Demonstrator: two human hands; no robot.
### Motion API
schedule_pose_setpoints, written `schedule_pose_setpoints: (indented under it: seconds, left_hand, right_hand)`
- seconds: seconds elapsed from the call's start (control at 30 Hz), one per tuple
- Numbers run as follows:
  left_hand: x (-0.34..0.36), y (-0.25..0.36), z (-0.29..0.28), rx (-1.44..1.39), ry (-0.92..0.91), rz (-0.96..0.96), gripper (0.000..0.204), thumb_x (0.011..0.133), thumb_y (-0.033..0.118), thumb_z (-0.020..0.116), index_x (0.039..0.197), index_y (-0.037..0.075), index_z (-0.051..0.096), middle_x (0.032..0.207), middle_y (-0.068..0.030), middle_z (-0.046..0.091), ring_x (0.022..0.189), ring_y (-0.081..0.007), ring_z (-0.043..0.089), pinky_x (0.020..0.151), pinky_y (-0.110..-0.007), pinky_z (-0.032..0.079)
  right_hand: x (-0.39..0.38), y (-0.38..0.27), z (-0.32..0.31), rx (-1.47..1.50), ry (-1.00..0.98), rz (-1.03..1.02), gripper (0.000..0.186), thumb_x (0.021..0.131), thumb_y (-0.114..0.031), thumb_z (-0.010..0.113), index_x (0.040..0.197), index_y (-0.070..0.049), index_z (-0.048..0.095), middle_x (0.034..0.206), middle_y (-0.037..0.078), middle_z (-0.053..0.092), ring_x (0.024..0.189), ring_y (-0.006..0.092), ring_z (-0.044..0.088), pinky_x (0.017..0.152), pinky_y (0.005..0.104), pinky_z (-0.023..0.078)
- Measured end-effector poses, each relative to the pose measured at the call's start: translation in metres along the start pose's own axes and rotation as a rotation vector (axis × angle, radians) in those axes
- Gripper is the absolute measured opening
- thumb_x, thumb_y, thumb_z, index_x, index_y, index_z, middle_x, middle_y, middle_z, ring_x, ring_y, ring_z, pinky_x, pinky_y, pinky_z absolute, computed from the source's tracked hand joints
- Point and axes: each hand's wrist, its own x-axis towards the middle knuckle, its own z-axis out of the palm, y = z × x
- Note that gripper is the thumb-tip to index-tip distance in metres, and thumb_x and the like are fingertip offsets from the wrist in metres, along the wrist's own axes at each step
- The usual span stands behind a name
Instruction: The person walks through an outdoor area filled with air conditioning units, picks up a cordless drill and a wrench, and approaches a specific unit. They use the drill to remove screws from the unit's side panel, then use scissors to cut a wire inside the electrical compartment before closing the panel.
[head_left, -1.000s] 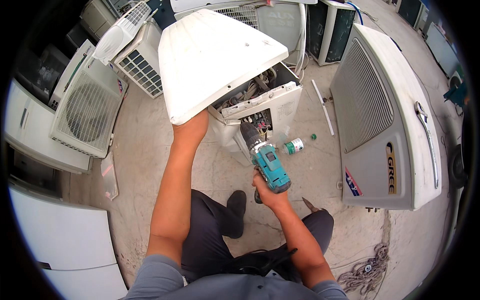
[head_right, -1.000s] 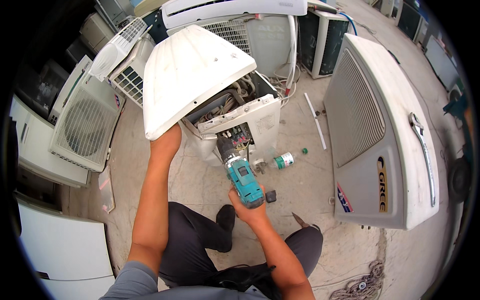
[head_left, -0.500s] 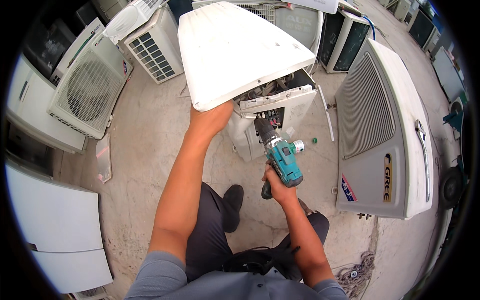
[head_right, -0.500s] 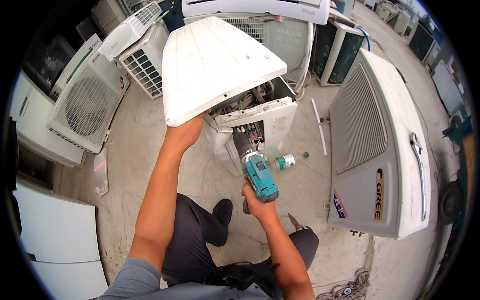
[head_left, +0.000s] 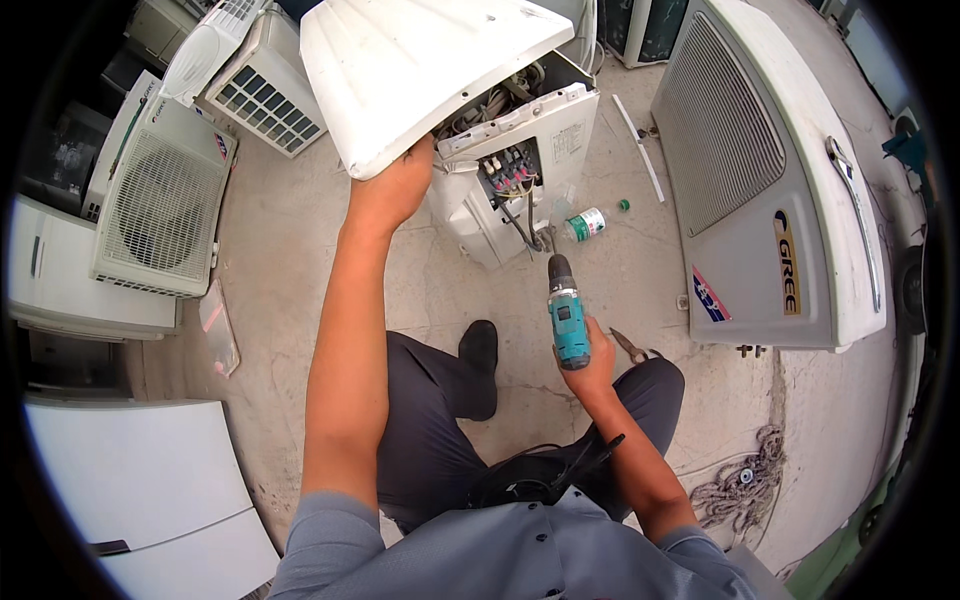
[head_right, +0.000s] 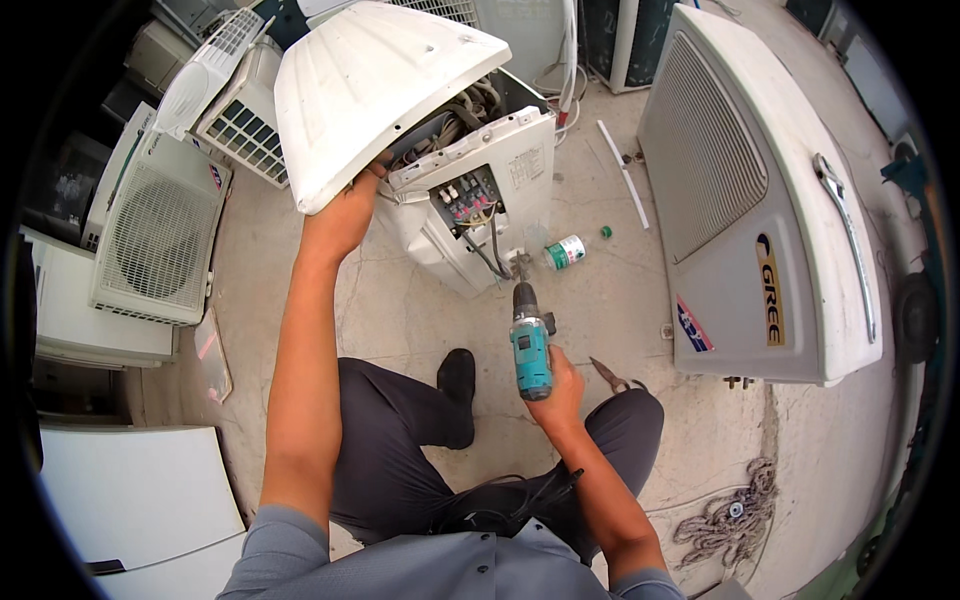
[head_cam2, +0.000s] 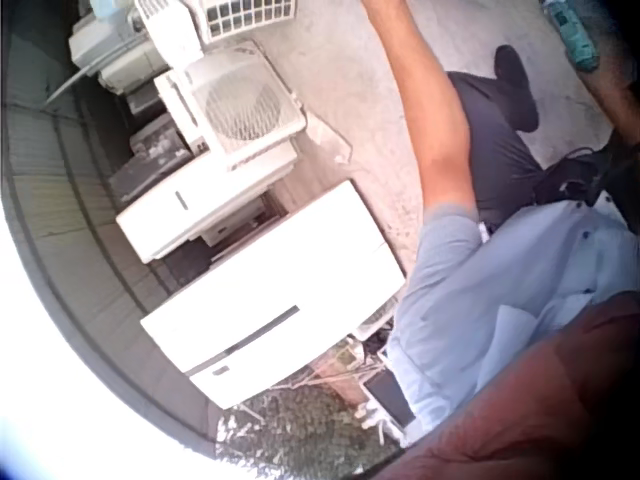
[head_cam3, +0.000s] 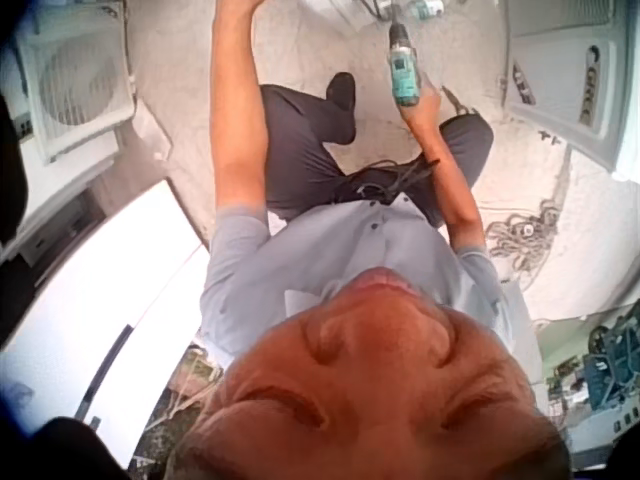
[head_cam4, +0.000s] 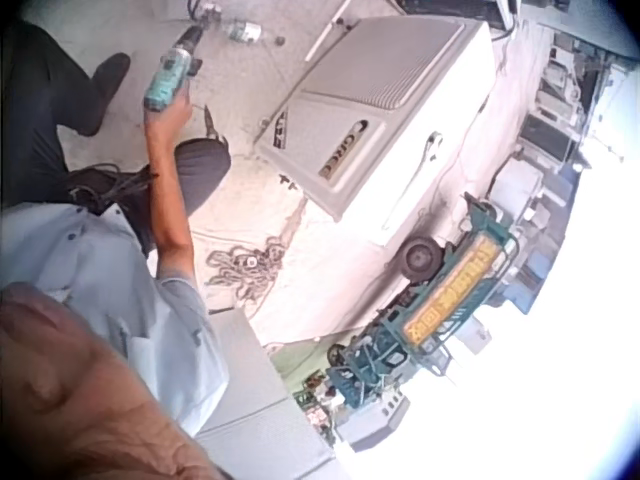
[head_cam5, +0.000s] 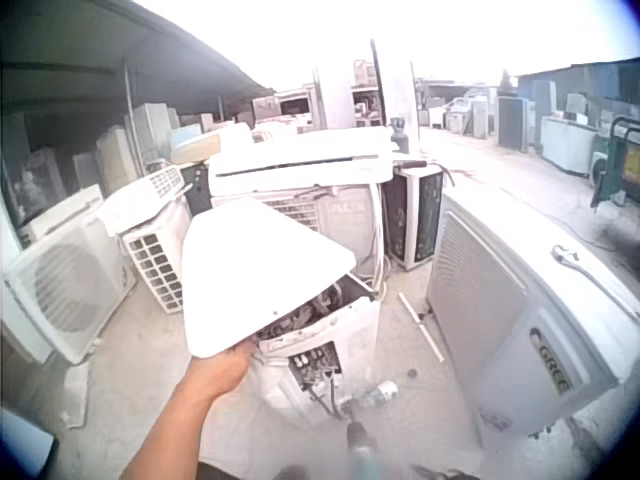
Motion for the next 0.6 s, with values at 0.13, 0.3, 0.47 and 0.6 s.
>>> schedule_pose_setpoints:
  seconds: [0.13, 0.3, 0.47, 0.6]
  left_hand:
    - [-0.007, -0.002, 0.000, -0.045, -0.026, 0.071, 0.021, 0.088, 0.008, 0.060, 0.102, 0.002, 0.074, 0.093, -0.0131, 0.075, 0.092, -0.0274, 0.071, 0.085, -0.039, 0.054]
    - [-0.008, 0.003, -0.006, -0.054, 0.066, 0.101, 0.029, 0.093, 0.010, 0.059, 0.119, 0.000, 0.069, 0.114, -0.0163, 0.071, 0.105, -0.0301, 0.067, 0.092, -0.039, 0.052]
    - [-0.003, -0.017, 0.006, 0.060, 0.256, 0.080, 0.034, 0.092, 0.023, 0.066, 0.122, 0.007, 0.069, 0.118, -0.0131, 0.071, 0.110, -0.0308, 0.066, 0.094, -0.041, 0.052]
    - [-0.006, -0.011, 0.009, 0.083, 0.190, -0.109, 0.043, 0.089, 0.037, 0.070, 0.125, 0.014, 0.069, 0.125, -0.0079, 0.070, 0.115, -0.0296, 0.065, 0.095, -0.042, 0.052]
  right_hand:
    - [-0.028, 0.041, 0.021, -0.212, -0.081, 0.115, 0.043, 0.071, -0.011, 0.077, 0.111, -0.004, 0.063, 0.092, 0.021, 0.071, 0.085, 0.0432, 0.068, 0.071, 0.0495, 0.054]
    - [-0.049, 0.071, 0.032, -0.027, -0.162, 0.225, 0.034, 0.076, -0.010, 0.073, 0.108, -0.001, 0.064, 0.085, 0.017, 0.070, 0.072, 0.0345, 0.069, 0.068, 0.0441, 0.055]
    - [-0.020, 0.031, 0.004, 0.766, -0.109, 0.381, 0.023, 0.087, -0.013, 0.065, 0.106, 0.000, 0.064, 0.072, 0.004, 0.063, 0.063, 0.0151, 0.062, 0.062, 0.0324, 0.053]
    - [0.038, -0.019, -0.061, 0.810, -0.194, 0.455, 0.038, 0.090, -0.028, 0.073, 0.112, 0.001, 0.065, 0.072, 0.006, 0.062, 0.061, 0.0172, 0.063, 0.059, 0.0306, 0.052]
